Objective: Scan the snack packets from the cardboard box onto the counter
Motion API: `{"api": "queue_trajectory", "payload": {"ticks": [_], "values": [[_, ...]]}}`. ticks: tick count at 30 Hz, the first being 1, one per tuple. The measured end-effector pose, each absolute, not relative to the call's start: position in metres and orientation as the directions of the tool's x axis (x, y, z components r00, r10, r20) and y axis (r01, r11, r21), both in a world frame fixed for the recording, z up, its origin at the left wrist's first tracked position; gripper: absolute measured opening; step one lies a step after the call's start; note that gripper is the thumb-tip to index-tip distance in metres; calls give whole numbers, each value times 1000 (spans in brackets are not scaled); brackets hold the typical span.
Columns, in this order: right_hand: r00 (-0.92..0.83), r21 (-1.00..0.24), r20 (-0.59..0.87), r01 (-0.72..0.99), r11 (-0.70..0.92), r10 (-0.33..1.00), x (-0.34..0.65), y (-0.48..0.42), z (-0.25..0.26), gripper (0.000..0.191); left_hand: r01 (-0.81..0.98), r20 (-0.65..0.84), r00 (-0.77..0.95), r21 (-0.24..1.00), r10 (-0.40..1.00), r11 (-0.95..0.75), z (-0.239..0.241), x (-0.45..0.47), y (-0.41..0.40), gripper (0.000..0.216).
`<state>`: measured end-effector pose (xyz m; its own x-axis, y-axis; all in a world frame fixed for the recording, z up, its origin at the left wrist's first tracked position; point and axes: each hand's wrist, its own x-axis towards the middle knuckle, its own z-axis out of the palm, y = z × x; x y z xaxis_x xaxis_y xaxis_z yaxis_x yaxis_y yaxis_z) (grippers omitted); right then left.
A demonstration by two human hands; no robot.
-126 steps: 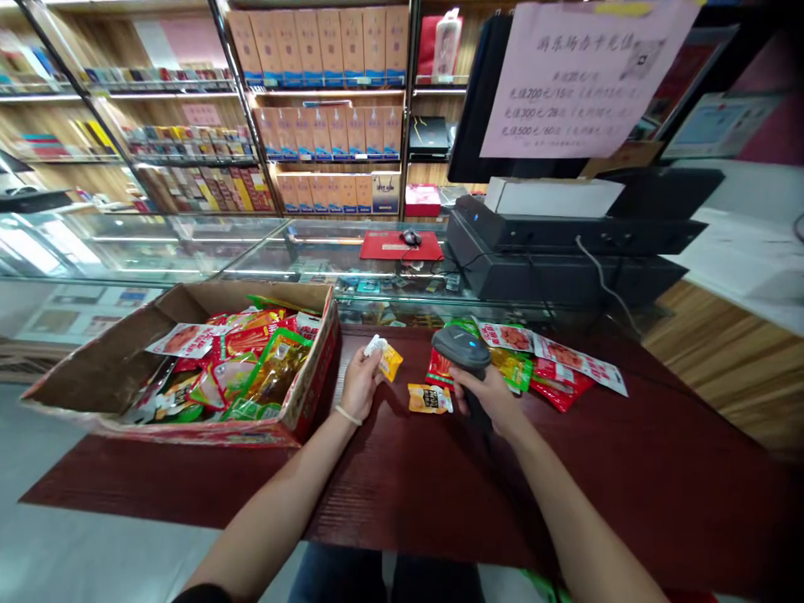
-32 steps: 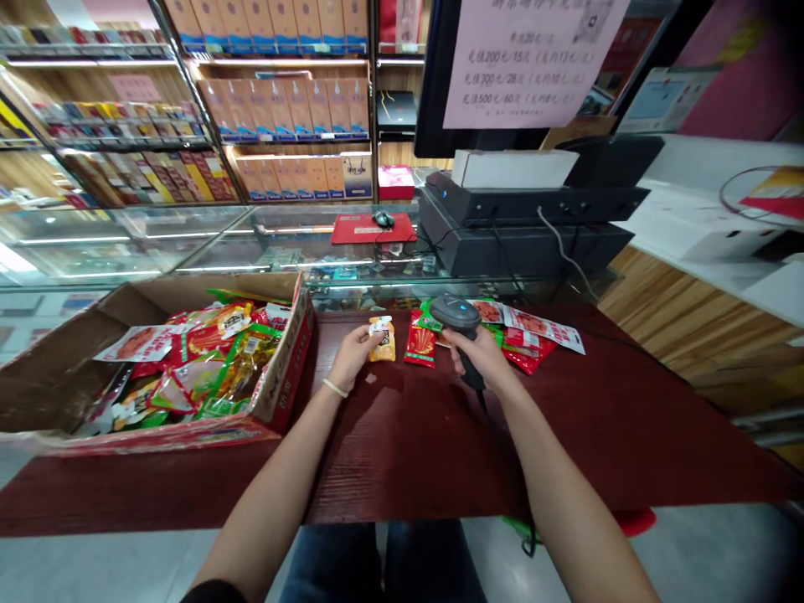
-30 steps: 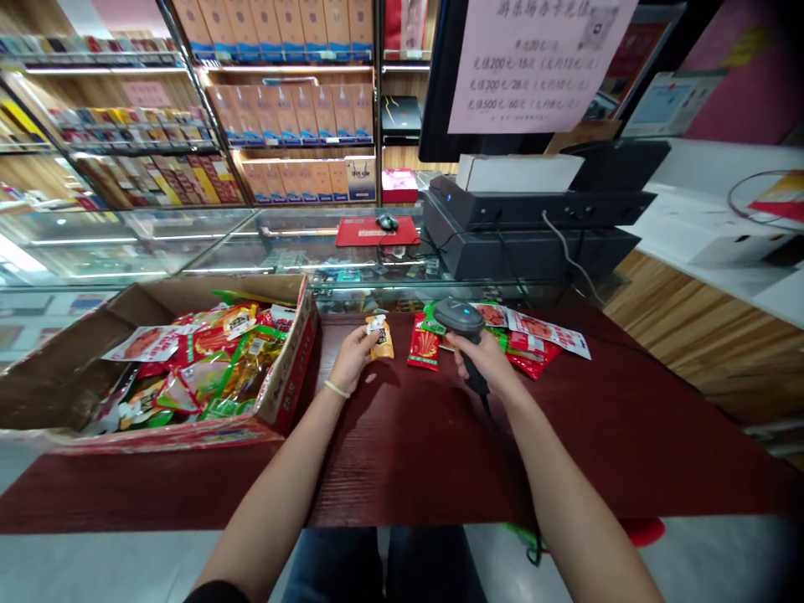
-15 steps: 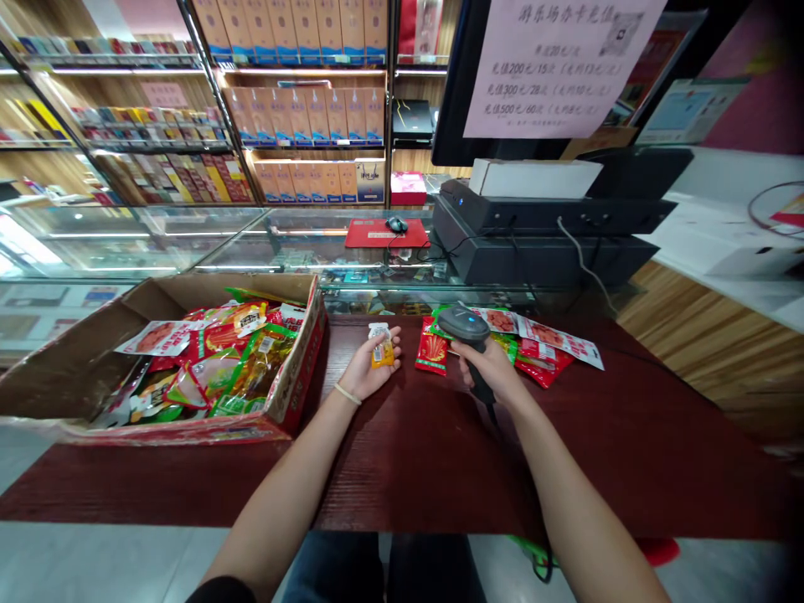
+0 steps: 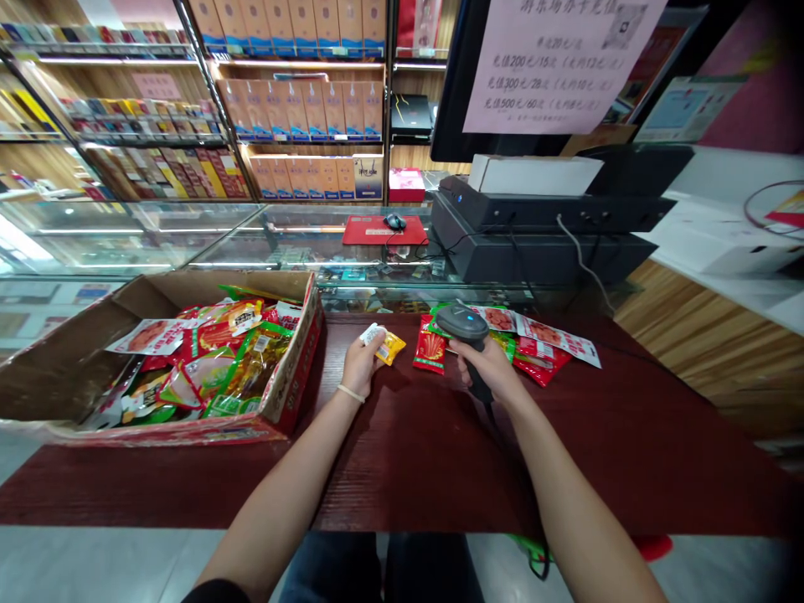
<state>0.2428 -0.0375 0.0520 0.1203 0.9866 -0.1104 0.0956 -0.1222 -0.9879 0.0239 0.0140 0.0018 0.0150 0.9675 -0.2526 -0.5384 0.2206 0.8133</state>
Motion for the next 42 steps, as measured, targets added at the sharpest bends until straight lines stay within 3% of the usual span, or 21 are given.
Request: {"api": "queue_trajectory", "payload": {"ticks": [8, 15, 20, 25, 33, 38, 42], "values": [[134, -984, -42, 166, -64, 990, 232, -43, 52, 39, -725, -230, -76, 681, 970, 105, 4, 18, 19, 24], [-183, -900, -213, 420, -120, 960, 214, -58, 48, 70, -792, -214, -106, 609, 971, 48, -12, 18, 26, 20], [-262, -885, -212, 460, -71, 941, 210, -59, 45, 64, -797, -242, -130, 602, 961, 44, -15, 17, 28, 17], [-275, -891, -179, 451, -38, 945, 212, -59, 47, 39, -789, -213, -152, 615, 965, 11, -17, 19, 29, 19], [-191, -942, -119, 332, -50, 974, 215, -56, 48, 49, -766, -238, -153, 642, 959, 36, -13, 18, 28, 20], [-6, -981, -77, 181, -74, 997, 221, -47, 50, 38, -632, -146, -177, 775, 973, 1, -9, 25, 25, 31], [17, -1000, -19, 19, -20, 1000, 229, -45, 53, 40, -508, -58, -197, 860, 979, -52, 23, 30, 13, 35]]}}
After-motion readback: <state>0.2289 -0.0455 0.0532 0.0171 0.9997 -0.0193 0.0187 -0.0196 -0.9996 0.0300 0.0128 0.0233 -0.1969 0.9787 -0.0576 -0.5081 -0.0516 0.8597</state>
